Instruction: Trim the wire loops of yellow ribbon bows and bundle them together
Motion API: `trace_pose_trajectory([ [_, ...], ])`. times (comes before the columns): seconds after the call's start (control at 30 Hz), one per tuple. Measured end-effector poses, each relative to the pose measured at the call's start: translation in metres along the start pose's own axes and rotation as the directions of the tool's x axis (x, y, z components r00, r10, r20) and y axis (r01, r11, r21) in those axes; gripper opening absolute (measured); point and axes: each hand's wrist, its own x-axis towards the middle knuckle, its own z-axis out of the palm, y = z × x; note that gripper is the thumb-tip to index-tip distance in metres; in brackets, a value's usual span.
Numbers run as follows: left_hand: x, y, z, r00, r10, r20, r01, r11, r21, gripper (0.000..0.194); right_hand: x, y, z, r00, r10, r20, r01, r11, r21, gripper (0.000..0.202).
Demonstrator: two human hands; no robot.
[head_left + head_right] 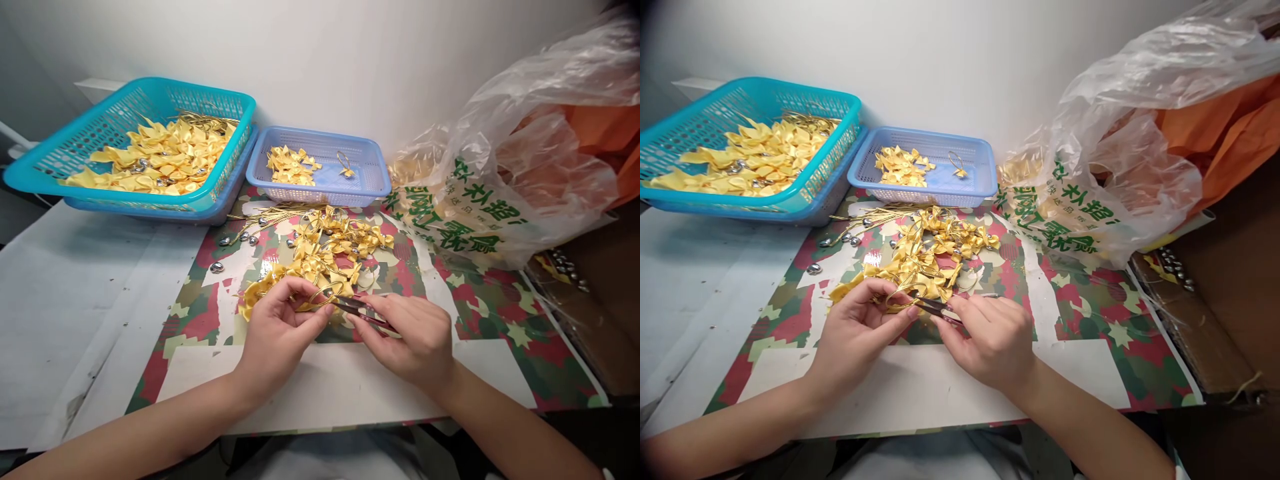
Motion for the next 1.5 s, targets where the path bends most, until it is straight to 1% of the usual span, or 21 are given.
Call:
trace_pose_trajectory([
  [0.3, -0.0018, -0.0012, -0.0002, 1.000, 0.030, -0.001, -0.030, 1.000, 0.009, 0.019, -0.0016, -0.0006, 0.0021, 1.000, -0.006, 0.016, 0.007, 1.000, -0.013, 0.016],
  [0.57, -0.0023, 0.0011, 0.0013, 0.998, 0.061, -0.014, -0.061, 0.997, 0.038, 0.019, -0.0019, -0.0021, 0.0011, 0.999, -0.028, 0.036, 0.028, 1.000, 0.010, 0.016],
  [0.83, -0.0023, 0.0007, 0.0024, 0.996, 0.082, -0.028, -0.080, 0.995, 0.058, 0.019, -0.0030, -0.0021, 0.0019, 0.999, -0.016, 0.039, 0.015, 1.000, 0.019, 0.021],
  [1.0, -0.0024, 0.0030, 0.0013, 0.997, 0.061, -0.038, -0.058, 0.996, 0.072, 0.022, -0.0023, -0.0031, 0.0008, 0.998, 0.008, 0.065, -0.012, 0.998, 0.053, 0.025],
  [1.07, -0.0022, 0.0039, 0.0004, 0.998, 0.051, -0.040, -0.048, 0.996, 0.076, 0.022, -0.0009, -0.0025, -0.0004, 0.995, 0.056, 0.084, -0.065, 0.991, 0.116, 0.024],
  [1.13, -0.0018, 0.0040, -0.0006, 0.998, 0.040, -0.044, -0.037, 0.997, 0.072, 0.023, 0.0007, -0.0011, -0.0017, 0.983, 0.147, 0.112, -0.167, 0.968, 0.189, 0.024],
  [1.23, -0.0015, 0.0026, -0.0014, 0.998, 0.038, -0.055, -0.035, 0.998, 0.045, 0.024, 0.0015, 0.0011, -0.0022, 0.946, 0.268, 0.183, -0.315, 0.893, 0.321, 0.028],
  [1.3, -0.0019, 0.0012, -0.0015, 0.997, 0.061, -0.051, -0.058, 0.997, 0.045, 0.020, 0.0005, 0.0010, -0.0010, 0.921, 0.291, 0.260, -0.378, 0.827, 0.415, 0.033],
  [1.37, -0.0028, 0.0001, -0.0017, 0.993, 0.111, -0.029, -0.109, 0.992, 0.071, 0.017, -0.0012, -0.0007, 0.0013, 0.889, 0.289, 0.354, -0.439, 0.758, 0.482, 0.036],
  [1.43, -0.0039, -0.0004, -0.0022, 0.987, 0.163, 0.015, -0.163, 0.982, 0.095, 0.021, -0.0032, -0.0035, 0.0040, 0.855, 0.279, 0.437, -0.494, 0.694, 0.524, 0.038],
  [1.5, -0.0046, 0.0002, -0.0030, 0.982, 0.177, 0.068, -0.183, 0.979, 0.094, 0.024, -0.0049, -0.0060, 0.0061, 0.831, 0.268, 0.488, -0.532, 0.641, 0.553, 0.039],
])
